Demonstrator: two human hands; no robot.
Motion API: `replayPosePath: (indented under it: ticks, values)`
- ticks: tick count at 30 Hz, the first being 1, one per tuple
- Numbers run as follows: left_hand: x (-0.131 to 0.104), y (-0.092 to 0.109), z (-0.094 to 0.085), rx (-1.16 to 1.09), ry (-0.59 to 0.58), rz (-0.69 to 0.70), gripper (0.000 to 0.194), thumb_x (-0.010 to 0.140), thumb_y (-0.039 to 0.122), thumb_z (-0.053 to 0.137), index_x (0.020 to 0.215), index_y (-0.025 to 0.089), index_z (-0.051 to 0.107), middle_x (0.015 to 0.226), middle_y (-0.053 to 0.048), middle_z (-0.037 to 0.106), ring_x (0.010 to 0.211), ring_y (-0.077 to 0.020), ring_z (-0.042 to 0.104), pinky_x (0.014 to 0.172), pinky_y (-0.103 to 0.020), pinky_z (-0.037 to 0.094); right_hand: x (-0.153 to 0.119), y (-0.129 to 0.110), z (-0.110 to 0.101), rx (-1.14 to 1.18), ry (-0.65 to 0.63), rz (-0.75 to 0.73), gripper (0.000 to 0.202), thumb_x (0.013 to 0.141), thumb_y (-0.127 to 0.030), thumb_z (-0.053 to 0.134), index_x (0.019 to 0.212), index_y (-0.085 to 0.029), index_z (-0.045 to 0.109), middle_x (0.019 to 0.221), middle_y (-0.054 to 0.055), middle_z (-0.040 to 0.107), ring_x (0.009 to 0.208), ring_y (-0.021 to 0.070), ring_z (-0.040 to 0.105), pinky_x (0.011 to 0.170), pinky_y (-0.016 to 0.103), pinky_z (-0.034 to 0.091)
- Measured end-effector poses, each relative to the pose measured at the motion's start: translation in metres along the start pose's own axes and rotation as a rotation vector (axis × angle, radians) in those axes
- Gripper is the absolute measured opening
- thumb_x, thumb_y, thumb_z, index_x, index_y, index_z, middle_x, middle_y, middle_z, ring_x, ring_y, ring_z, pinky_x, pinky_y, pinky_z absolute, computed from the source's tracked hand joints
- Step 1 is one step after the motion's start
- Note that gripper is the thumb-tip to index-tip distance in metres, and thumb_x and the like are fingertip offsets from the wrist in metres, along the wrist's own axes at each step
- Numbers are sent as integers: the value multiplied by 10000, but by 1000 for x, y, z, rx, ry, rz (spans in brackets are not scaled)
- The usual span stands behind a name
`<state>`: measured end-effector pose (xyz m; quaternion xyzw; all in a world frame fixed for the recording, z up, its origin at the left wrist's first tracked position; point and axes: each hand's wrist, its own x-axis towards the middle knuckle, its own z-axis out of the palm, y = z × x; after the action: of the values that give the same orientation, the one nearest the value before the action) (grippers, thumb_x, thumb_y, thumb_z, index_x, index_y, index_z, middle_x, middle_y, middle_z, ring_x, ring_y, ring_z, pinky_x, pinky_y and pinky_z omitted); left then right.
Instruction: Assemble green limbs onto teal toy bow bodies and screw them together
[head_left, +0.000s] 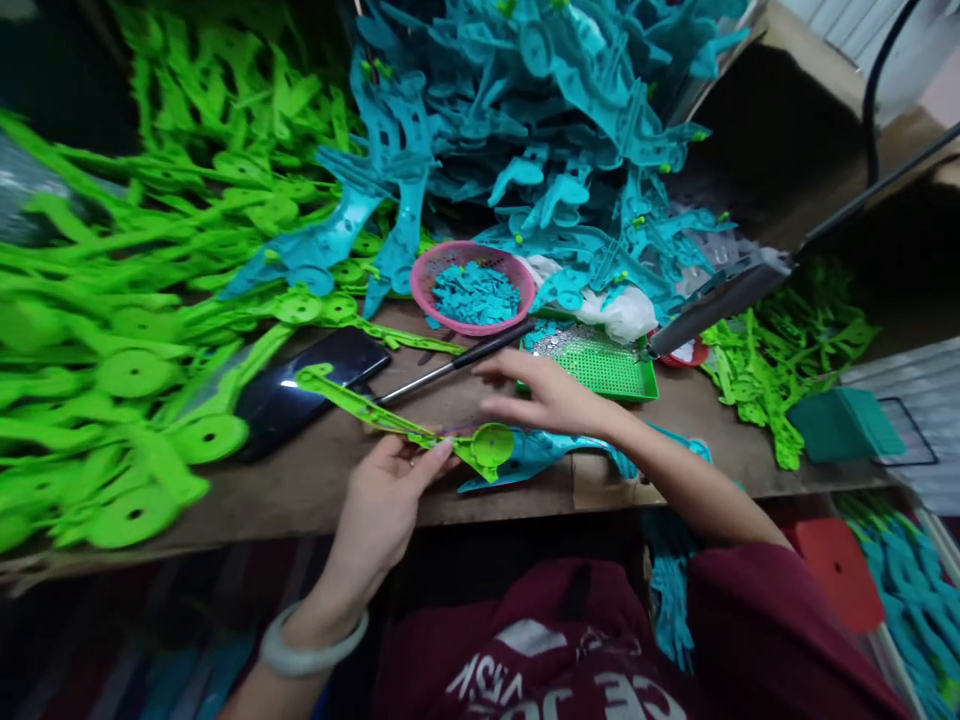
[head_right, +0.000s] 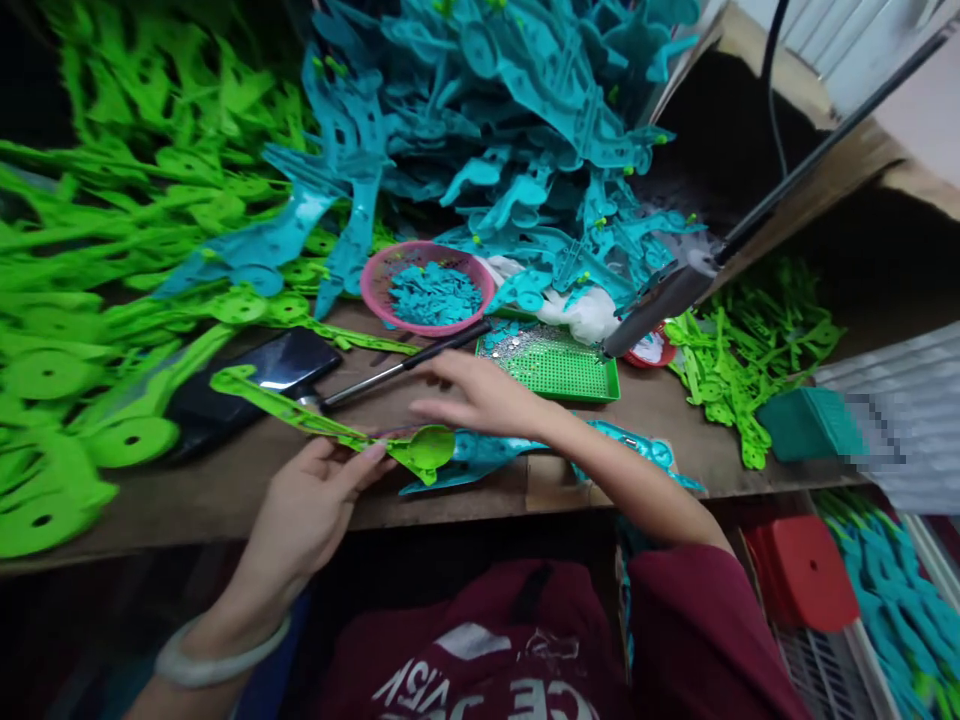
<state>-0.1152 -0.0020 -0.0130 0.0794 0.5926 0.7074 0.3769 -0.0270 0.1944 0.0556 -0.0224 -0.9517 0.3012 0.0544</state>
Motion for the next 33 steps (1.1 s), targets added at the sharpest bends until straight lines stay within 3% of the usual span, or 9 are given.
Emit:
replayPosePath:
  ticks: [3,8,13,16,18,22,25,29,33]
  values:
    - [12,0,6,40,-12,3,573,509,531,941,865,174,671,866,-25,766,815,-202,739,805,-329,635,-51,3,10,292,-45,153,467,930,-370,688,1326,-148,575,1017,57,721,790,144,647,721,273,523]
    - [22,-7,16,227,-130,-135,553,494,571,919,791,184,660,747,-16,747,719,-200,736,746,-338,643,-114,20,32,416,159,381,260,996,-371,566,1010,-169,728,901,50,755,804,160,680,720,270,514]
    - [18,-10,27,430,-256,-188,452,626,587,827,742,202,620,696,-21,744,677,-203,739,653,-309,621,-144,27,31,445,148,385,246,999,-364,566,967,-189,736,904,56,765,841,174,707,776,290,532]
    - [15,-5,25,660,-341,-226,425,764,621,697,704,211,599,562,-8,690,517,-191,678,504,-281,545,-147,24,24,407,91,360,220,1003,-328,559,971,-188,726,856,45,733,809,165,684,749,283,517]
    - [12,-2,18,898,-353,-99,430,849,609,624,683,214,603,501,12,634,449,-177,620,466,-274,493,-141,18,20,394,79,367,187,981,-304,596,1058,-178,712,854,37,712,759,150,653,695,266,502]
    - [6,-1,8,1176,-213,600,257,956,437,609,909,190,660,792,-29,703,650,-172,671,612,-283,539,-117,-2,18,364,27,396,281,953,-259,647,1214,-157,657,881,33,705,712,132,619,634,242,469]
    - [8,-6,6,1206,-341,960,195,1019,274,537,1148,169,637,1093,-108,706,909,-198,711,808,-326,591,-101,-17,24,184,-75,264,218,993,-273,597,1159,-156,678,930,56,712,809,156,643,697,263,457]
    - [9,-16,6,1193,-594,1118,208,1031,168,488,1178,153,634,1082,-91,736,981,-193,708,892,-336,598,-106,-19,39,-107,-161,83,240,1036,-269,498,1012,-151,705,923,77,686,778,163,608,637,276,378]
    - [0,-26,7,1139,-650,1127,194,1026,154,506,1144,158,660,1086,-79,764,931,-173,722,851,-315,606,-129,-5,47,-107,-113,80,266,1034,-283,498,938,-159,713,850,57,630,698,143,550,600,267,345]
